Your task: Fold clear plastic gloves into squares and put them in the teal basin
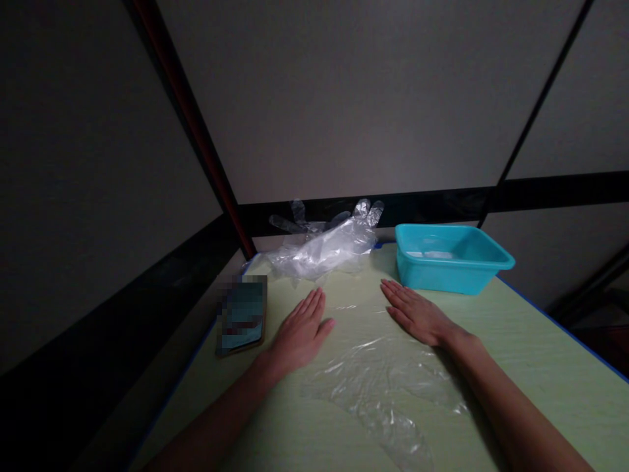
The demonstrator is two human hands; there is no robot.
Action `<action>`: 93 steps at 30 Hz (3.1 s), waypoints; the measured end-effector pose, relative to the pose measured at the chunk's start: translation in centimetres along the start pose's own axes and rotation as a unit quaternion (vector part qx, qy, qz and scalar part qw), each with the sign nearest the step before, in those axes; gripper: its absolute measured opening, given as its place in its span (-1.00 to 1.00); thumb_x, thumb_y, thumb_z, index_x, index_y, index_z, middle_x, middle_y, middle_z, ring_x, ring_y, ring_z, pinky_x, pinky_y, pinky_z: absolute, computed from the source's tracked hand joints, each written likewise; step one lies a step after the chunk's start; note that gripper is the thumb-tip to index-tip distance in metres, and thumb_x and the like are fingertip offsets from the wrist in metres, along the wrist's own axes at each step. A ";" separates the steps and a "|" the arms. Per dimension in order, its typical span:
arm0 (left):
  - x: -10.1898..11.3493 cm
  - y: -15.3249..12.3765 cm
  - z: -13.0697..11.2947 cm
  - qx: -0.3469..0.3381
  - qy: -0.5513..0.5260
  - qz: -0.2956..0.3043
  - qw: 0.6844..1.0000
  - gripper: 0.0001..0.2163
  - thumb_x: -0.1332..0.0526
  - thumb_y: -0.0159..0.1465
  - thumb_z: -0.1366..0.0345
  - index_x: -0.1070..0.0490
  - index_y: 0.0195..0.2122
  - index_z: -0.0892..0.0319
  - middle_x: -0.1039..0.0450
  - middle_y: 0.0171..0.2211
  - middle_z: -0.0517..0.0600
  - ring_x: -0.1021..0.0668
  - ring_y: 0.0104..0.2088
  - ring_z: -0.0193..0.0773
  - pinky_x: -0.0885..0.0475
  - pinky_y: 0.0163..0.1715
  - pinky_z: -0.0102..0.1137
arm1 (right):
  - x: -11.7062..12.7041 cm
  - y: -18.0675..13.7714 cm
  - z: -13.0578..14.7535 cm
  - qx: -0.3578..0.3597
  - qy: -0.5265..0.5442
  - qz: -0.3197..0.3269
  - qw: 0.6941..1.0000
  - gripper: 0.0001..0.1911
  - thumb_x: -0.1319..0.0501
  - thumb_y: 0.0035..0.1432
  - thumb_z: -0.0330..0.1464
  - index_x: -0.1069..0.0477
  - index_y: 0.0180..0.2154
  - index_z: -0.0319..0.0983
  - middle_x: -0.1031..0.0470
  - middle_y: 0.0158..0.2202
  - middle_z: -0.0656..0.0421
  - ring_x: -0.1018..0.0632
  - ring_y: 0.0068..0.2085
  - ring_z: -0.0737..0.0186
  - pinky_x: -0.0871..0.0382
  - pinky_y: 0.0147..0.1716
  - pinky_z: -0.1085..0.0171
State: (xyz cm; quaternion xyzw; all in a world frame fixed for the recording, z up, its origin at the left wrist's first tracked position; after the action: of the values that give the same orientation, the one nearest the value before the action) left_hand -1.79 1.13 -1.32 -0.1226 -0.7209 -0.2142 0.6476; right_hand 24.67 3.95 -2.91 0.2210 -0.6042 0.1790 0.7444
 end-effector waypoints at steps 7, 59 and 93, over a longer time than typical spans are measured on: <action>1.1 0.4 -0.3 0.036 -0.003 -0.016 0.999 -0.41 0.16 0.28 0.07 0.08 0.16 0.50 0.14 0.20 0.25 0.04 0.20 -0.10 0.01 0.15 -0.26 | -0.2 0.0 -0.1 0.002 -0.006 -0.007 1.000 -0.40 0.26 0.24 -0.15 0.17 0.21 -0.34 0.17 0.23 0.02 0.07 0.21 0.14 0.07 0.14 0.05; -0.4 0.2 -2.7 -0.082 -0.017 -0.007 0.997 -0.44 0.22 0.27 0.01 0.08 0.19 0.29 0.14 0.23 0.06 0.04 0.21 -0.18 0.10 0.16 -0.25 | 0.7 0.2 0.1 -0.041 0.072 0.013 0.996 -0.37 0.25 0.20 -0.07 0.09 0.20 -0.26 0.11 0.23 0.12 0.03 0.21 0.12 0.11 0.15 0.01; -0.3 0.1 -2.8 -0.079 -0.015 -0.010 0.997 -0.44 0.23 0.28 0.02 0.06 0.18 0.30 0.13 0.23 0.09 0.04 0.21 -0.17 0.11 0.16 -0.25 | 1.5 -0.6 0.8 -0.064 0.093 -0.069 0.991 -0.43 0.23 0.22 -0.15 0.02 0.18 -0.27 -0.01 0.20 0.12 -0.06 0.19 0.09 0.05 0.15 0.03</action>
State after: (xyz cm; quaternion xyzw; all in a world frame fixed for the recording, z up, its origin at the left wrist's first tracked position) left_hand 0.77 -0.02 -1.39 -0.1694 -0.7123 -0.2747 0.6232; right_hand 24.65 3.02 -1.35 0.1964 -0.5259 0.1078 0.8205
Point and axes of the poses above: each hand's wrist, its own y-axis towards the middle knuckle, its own x-axis out of the back of the hand, z = x × y, the point moved 1 cm from there along y, towards the middle knuckle
